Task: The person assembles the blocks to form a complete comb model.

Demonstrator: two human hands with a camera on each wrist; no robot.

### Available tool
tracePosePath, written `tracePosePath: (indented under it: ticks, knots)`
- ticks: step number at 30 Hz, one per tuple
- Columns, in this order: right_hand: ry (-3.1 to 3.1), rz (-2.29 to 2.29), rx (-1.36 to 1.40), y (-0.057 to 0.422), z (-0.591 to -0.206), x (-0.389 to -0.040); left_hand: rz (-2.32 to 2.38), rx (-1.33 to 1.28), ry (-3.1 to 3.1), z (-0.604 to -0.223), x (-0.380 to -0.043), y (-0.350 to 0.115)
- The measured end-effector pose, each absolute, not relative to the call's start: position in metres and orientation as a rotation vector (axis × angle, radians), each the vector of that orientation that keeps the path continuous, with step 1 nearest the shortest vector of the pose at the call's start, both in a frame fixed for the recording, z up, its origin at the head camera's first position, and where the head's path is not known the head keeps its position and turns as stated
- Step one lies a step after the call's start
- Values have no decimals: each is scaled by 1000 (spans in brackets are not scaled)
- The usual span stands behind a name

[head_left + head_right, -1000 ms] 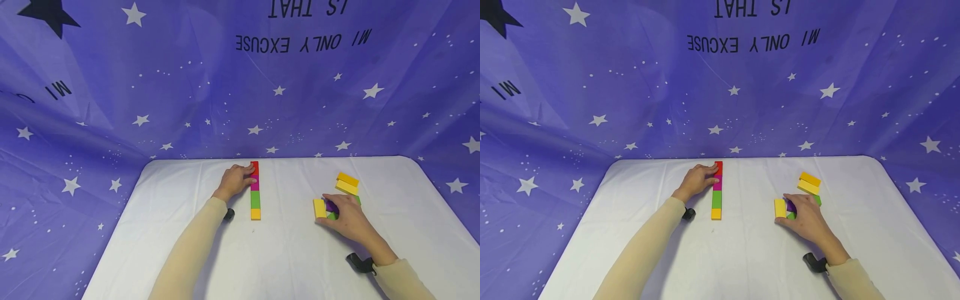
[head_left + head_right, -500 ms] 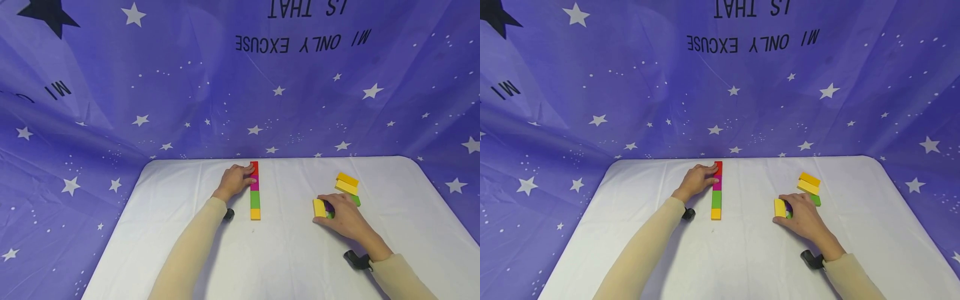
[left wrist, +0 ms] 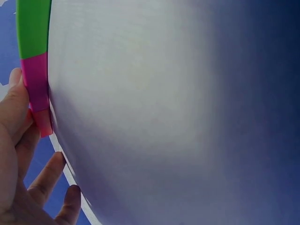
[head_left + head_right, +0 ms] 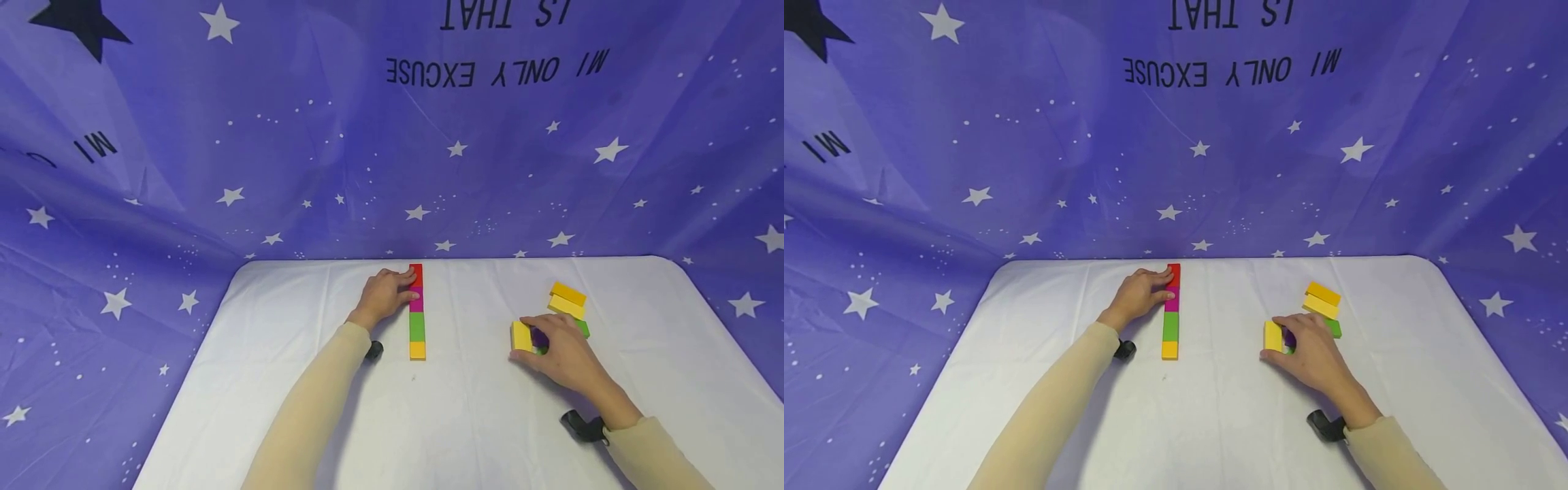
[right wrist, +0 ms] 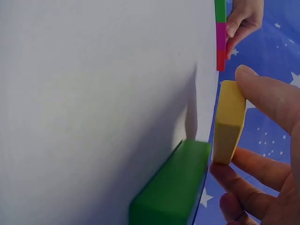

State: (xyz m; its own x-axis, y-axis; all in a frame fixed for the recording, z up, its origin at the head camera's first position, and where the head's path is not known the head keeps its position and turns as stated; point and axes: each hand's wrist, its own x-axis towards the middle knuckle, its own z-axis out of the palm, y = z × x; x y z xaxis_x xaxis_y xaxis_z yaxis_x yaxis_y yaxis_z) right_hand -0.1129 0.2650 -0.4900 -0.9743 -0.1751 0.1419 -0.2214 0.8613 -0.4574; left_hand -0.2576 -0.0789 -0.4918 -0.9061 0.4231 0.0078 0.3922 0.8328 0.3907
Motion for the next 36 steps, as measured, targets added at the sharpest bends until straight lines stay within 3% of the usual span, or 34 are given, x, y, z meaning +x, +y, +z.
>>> tracePosePath:
  ticks: [36]
  knots:
    - [-2886, 857, 440, 174, -482, -92, 579, 662, 2943, -494, -258, -81]
